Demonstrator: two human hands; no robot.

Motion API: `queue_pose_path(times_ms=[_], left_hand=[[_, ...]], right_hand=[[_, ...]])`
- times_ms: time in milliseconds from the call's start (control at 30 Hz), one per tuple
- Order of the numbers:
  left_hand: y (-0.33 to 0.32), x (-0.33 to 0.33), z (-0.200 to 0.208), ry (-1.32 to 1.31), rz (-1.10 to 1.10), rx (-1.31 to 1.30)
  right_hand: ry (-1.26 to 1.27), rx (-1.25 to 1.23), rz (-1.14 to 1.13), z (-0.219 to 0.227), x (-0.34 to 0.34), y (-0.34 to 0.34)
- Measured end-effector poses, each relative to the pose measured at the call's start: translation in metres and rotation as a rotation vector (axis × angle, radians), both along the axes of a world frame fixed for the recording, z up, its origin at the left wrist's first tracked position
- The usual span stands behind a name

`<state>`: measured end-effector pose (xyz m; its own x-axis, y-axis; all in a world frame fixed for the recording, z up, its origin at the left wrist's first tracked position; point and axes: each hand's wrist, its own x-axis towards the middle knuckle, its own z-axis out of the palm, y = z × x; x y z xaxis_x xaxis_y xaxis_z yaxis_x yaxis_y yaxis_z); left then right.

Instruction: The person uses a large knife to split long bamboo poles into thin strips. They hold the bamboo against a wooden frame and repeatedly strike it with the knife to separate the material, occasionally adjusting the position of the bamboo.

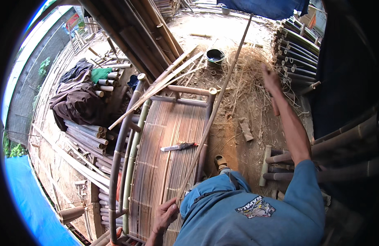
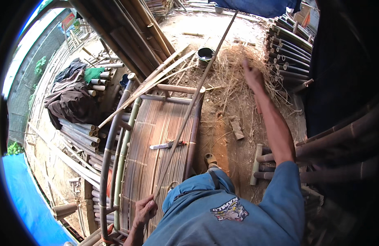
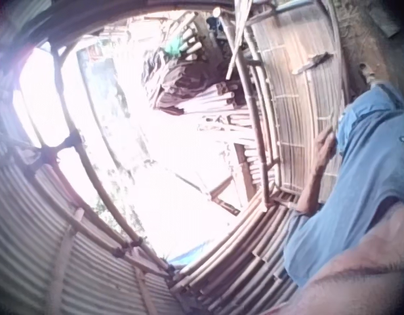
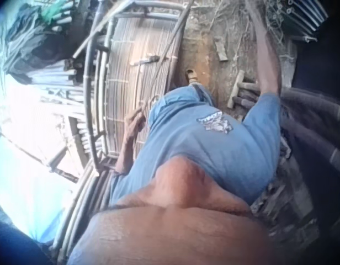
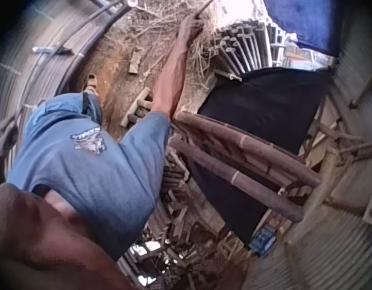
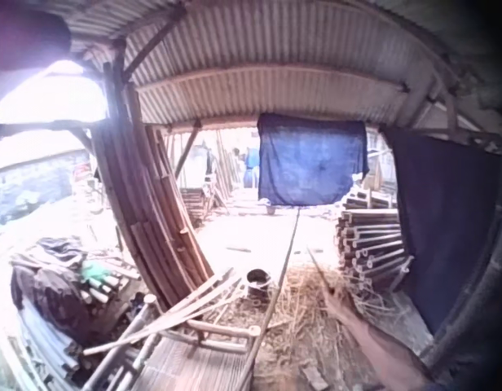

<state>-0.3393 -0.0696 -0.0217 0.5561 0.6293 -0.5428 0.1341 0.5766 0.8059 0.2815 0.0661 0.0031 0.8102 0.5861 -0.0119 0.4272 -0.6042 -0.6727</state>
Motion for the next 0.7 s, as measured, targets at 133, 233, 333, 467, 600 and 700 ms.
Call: queue_pose_path(times_ms=[133,233,333,467,600,700], left_hand=[[0.014,0.032,-0.016,-0.287,0.073,-0.119],[0.056,0.081,0.000,-0.454,0.105,-0.367],[0.085,0.116,0.014,-0.538,0.152,-0.537],[0.081,0.132,0.020,-0.486,0.154,-0.452],[0.059,0.116,0.030,-0.466,0.050,-0.331],[0.053,0.105,0.032,-0.429,0.037,-0.301]], right_hand=[[-0.252,0.113,0.183,-0.007,-0.035,-0.015],[-0.273,0.227,0.577,-0.015,-0.156,-0.034],[-0.424,0.277,0.920,-0.021,-0.242,-0.064],[-0.542,0.418,0.974,-0.027,-0.263,-0.070],[-0.564,0.300,0.826,-0.021,-0.221,-0.047],[-0.620,0.344,0.862,-0.030,-0.214,-0.042]])
